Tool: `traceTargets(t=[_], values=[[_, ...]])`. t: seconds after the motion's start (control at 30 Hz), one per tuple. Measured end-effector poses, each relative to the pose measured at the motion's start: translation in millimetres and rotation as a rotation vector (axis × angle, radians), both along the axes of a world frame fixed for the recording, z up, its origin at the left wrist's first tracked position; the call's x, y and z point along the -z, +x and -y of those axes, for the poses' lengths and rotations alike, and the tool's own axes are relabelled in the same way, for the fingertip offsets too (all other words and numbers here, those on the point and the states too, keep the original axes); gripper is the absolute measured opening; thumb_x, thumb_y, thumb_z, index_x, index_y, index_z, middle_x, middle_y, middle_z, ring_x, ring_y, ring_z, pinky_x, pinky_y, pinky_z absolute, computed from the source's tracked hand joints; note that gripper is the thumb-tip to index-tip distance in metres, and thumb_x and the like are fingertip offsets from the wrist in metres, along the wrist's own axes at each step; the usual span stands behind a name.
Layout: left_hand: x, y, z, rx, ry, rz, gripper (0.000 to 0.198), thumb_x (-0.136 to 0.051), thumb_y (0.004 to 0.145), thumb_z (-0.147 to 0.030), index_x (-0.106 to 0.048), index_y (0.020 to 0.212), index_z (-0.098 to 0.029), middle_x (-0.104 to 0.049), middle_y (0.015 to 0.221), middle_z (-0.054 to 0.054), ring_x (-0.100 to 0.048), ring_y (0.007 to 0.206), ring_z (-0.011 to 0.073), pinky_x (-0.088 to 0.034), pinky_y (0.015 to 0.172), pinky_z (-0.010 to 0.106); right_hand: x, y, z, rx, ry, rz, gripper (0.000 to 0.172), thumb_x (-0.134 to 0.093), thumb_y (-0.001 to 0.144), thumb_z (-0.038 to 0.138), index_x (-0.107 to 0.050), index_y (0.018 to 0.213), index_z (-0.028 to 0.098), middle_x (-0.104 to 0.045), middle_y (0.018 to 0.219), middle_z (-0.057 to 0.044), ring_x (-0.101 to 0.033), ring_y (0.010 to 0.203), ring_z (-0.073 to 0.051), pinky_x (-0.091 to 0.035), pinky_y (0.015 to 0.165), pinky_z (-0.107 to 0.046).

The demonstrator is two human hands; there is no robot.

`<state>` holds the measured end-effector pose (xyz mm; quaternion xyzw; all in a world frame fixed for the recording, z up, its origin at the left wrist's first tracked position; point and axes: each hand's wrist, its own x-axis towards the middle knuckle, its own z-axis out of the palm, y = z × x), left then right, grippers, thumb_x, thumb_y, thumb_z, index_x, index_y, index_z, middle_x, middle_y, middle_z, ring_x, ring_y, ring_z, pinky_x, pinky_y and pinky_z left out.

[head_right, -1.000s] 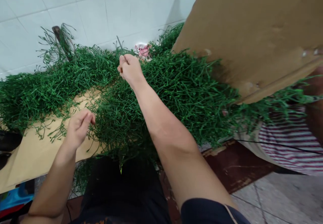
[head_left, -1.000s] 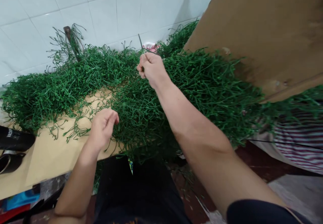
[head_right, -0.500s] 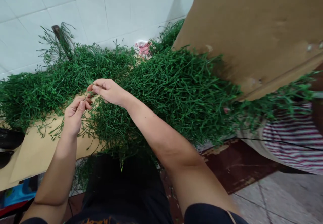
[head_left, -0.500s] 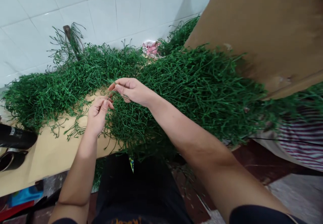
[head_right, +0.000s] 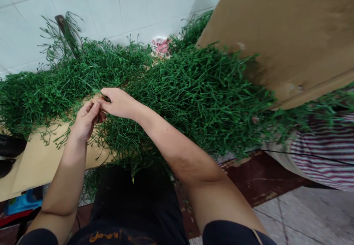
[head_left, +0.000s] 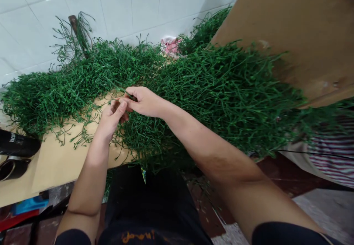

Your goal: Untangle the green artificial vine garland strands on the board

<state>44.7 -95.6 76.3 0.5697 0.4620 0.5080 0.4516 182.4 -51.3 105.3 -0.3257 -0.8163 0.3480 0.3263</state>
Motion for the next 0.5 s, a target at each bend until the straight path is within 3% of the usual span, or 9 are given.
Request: traceTargets(t=[0.13, 0.27, 0.4, 0.5], values=[[-0.6, 0.7, -1.9, -0.017, -0.028, 0.029, 0.036, -0.058, 0.078, -0.052, -0.047, 0.068, -0.019, -0.039, 0.05, -0.006, -0.033, 0.041, 0.0047, -0.026, 0.04, 0.021, -3.3, -1.3, 5.2, 0.047, 0.021, 0.067, 0.034, -0.047, 0.086, 0.019, -0.033, 0.055, 0.018, -0.032, 0.052, 0.005, -0.027, 0.054, -0.007, -0.022, 0.055, -0.026], [1.3, 3.1, -0.7, -0.046, -0.115, 0.149, 0.039, -0.057, 0.082, -0.044, -0.039, 0.058, -0.018, -0.021, 0.047, -0.008, -0.018, 0.038, 0.0032, -0.014, 0.037, 0.02, -4.3, 1.5, 10.5, -0.032, -0.049, 0.092, 0.033, -0.041, 0.087, 0.019, -0.034, 0.055, 0.018, -0.028, 0.052, 0.005, -0.027, 0.052, -0.007, -0.023, 0.055, -0.026], [4.7, 14.9, -1.6, -0.151, -0.106, 0.251, 0.044, -0.061, 0.079, -0.04, -0.034, 0.053, -0.018, -0.019, 0.046, -0.008, -0.019, 0.038, 0.003, -0.016, 0.038, 0.02, 4.6, 0.8, 12.5, -0.108, -0.055, 0.046, 0.031, -0.038, 0.087, 0.018, -0.029, 0.057, 0.02, -0.025, 0.052, 0.006, -0.024, 0.05, -0.006, -0.022, 0.052, -0.025], [13.1, 20.6, -11.8, -0.235, -0.027, 0.278, 0.043, -0.063, 0.078, -0.035, -0.034, 0.052, -0.017, -0.026, 0.048, -0.007, -0.026, 0.043, 0.0038, -0.023, 0.042, 0.019, 12.9, -0.9, 18.8, -0.034, 0.082, 0.027, 0.031, -0.039, 0.084, 0.015, -0.024, 0.057, 0.02, -0.024, 0.054, 0.006, -0.023, 0.052, -0.006, -0.021, 0.052, -0.024]])
